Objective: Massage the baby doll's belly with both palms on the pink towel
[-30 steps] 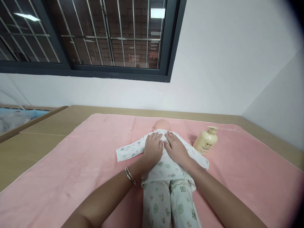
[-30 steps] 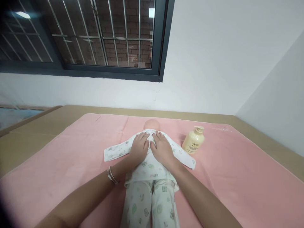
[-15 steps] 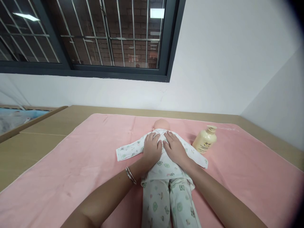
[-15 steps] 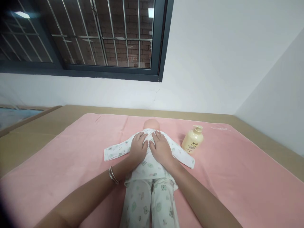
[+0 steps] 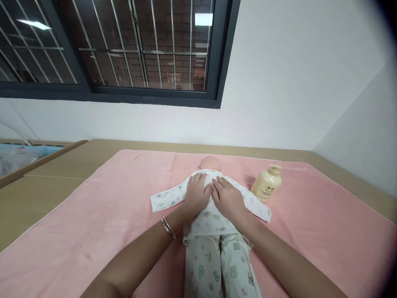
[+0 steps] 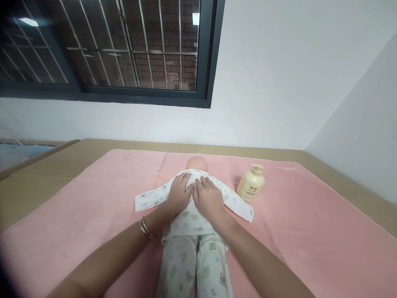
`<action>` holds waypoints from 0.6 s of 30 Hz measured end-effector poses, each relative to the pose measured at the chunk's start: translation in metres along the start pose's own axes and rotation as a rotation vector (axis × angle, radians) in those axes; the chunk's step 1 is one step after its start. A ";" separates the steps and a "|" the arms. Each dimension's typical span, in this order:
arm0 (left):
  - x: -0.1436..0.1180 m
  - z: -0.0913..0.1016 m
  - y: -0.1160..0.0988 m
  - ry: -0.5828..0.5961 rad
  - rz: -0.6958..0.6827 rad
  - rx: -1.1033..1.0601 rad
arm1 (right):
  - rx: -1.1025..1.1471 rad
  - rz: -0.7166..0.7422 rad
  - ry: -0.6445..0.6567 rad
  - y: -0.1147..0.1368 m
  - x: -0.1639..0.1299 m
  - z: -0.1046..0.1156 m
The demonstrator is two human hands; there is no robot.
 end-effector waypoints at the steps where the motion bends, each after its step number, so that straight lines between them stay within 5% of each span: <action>1: 0.001 0.001 0.000 0.019 0.001 0.017 | 0.037 0.003 0.015 -0.004 0.003 -0.001; 10: -0.012 0.009 -0.029 0.016 -0.090 0.372 | 0.183 0.133 0.149 -0.032 0.018 -0.004; 18: 0.006 0.007 0.001 0.148 0.031 0.028 | -0.110 0.032 0.085 0.012 -0.008 0.005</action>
Point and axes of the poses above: each hand's wrist, its own x-axis towards the middle knuckle, its own z-axis out of the back of the hand, y = z × x, the point moved 2 cm from there along x, towards the middle knuckle, and after that the axes turned 6 degrees about y, right-handed, at the moved point
